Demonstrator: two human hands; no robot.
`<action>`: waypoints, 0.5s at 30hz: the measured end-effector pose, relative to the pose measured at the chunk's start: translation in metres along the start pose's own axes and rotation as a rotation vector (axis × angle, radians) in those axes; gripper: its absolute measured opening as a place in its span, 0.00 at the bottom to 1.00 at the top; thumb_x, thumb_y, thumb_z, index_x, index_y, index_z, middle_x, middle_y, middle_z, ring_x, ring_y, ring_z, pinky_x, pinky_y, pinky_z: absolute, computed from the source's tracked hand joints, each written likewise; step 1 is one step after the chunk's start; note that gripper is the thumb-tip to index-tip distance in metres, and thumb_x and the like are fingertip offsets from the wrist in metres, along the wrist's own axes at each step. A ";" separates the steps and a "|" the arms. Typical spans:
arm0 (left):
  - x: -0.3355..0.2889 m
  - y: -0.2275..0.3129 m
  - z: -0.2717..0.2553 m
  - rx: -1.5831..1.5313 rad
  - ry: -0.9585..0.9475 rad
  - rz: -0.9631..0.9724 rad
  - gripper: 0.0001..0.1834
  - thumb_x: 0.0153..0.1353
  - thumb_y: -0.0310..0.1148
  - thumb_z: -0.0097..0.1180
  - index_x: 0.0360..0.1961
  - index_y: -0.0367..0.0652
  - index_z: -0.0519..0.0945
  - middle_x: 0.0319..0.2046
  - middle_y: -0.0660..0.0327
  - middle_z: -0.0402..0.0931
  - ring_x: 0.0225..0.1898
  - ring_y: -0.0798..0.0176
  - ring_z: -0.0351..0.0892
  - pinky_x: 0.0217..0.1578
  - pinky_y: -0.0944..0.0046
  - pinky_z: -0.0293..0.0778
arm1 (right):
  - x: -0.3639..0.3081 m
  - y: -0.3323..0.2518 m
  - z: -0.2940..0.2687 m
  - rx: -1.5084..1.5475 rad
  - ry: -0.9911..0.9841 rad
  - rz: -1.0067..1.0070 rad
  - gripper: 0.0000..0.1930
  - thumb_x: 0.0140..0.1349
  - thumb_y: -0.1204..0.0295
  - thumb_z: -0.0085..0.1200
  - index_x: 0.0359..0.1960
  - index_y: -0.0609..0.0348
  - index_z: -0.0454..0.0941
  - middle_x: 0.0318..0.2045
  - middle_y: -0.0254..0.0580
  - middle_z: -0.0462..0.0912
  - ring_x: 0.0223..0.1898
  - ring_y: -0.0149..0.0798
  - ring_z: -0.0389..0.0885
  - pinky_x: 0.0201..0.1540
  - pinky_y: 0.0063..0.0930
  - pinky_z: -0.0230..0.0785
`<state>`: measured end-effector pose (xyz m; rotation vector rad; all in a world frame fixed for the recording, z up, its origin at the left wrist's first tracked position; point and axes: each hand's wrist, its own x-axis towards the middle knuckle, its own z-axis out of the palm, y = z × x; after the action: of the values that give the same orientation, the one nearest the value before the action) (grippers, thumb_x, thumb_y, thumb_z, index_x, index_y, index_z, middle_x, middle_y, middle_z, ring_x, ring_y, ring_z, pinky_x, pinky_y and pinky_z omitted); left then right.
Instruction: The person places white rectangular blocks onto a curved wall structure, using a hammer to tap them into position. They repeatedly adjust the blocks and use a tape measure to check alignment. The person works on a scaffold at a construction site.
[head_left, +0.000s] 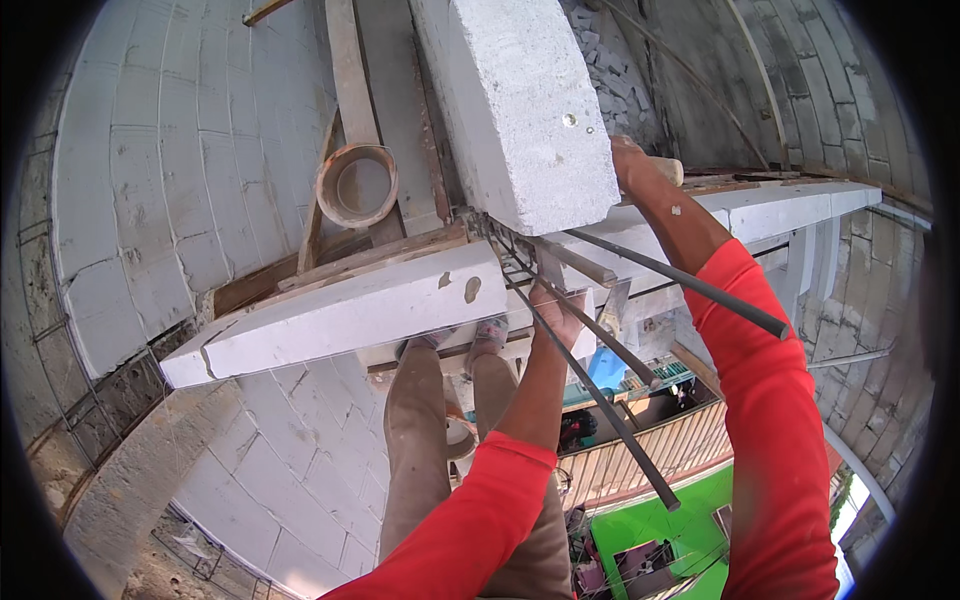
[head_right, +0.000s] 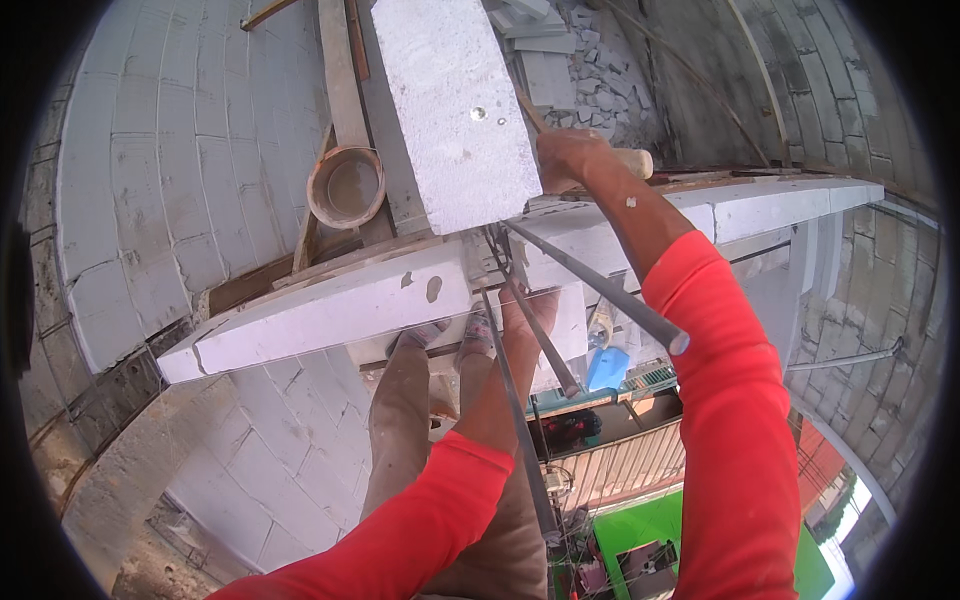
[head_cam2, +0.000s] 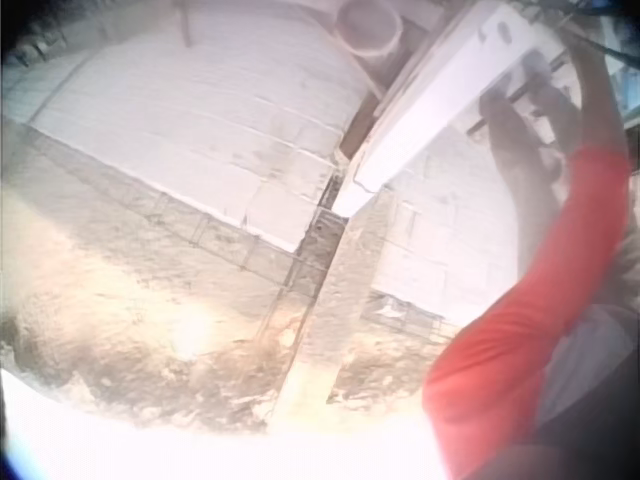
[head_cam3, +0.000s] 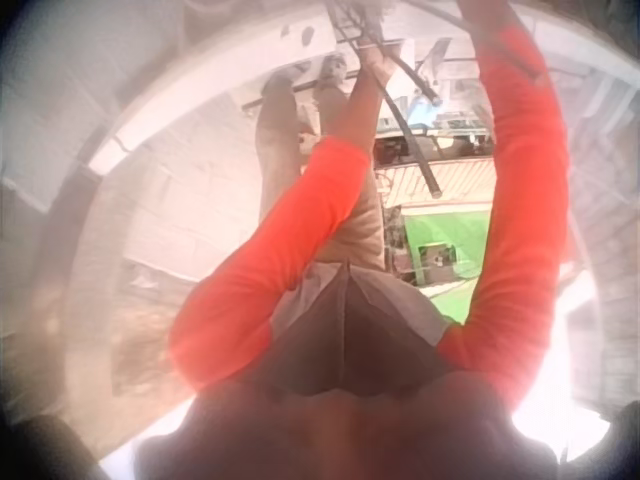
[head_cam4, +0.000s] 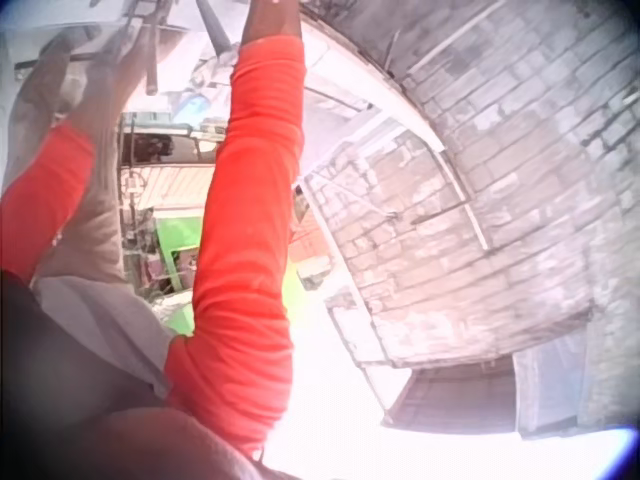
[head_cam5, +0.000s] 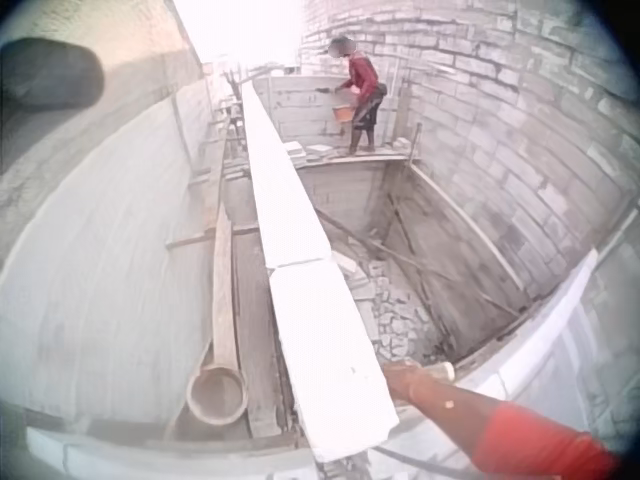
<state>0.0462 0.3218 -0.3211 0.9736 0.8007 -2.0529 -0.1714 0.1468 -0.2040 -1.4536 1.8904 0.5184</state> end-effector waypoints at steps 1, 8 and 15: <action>0.005 -0.001 -0.001 -0.008 0.042 0.019 0.17 0.63 0.33 0.68 0.52 0.43 0.82 0.53 0.56 0.85 0.58 0.53 0.83 0.66 0.48 0.79 | 0.009 0.004 0.008 0.018 0.051 -0.018 0.18 0.62 0.64 0.62 0.50 0.58 0.88 0.53 0.51 0.89 0.56 0.52 0.88 0.57 0.45 0.80; 0.015 -0.020 0.014 0.073 -0.270 0.088 0.21 0.72 0.52 0.61 0.60 0.56 0.80 0.56 0.67 0.84 0.60 0.68 0.82 0.67 0.54 0.77 | 0.076 0.079 0.107 -0.030 0.432 -0.256 0.20 0.69 0.59 0.56 0.59 0.49 0.85 0.56 0.50 0.87 0.58 0.52 0.86 0.60 0.44 0.77; -0.003 -0.017 0.052 0.340 -0.070 0.139 0.32 0.73 0.65 0.52 0.67 0.58 0.73 0.65 0.69 0.73 0.66 0.69 0.70 0.69 0.60 0.69 | 0.092 0.113 0.145 -0.018 0.499 -0.300 0.17 0.67 0.62 0.59 0.53 0.52 0.88 0.51 0.50 0.89 0.52 0.50 0.88 0.56 0.43 0.80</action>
<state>0.0145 0.2929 -0.2877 1.0990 0.3413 -2.1269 -0.2512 0.2154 -0.3803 -1.9709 1.9755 0.0257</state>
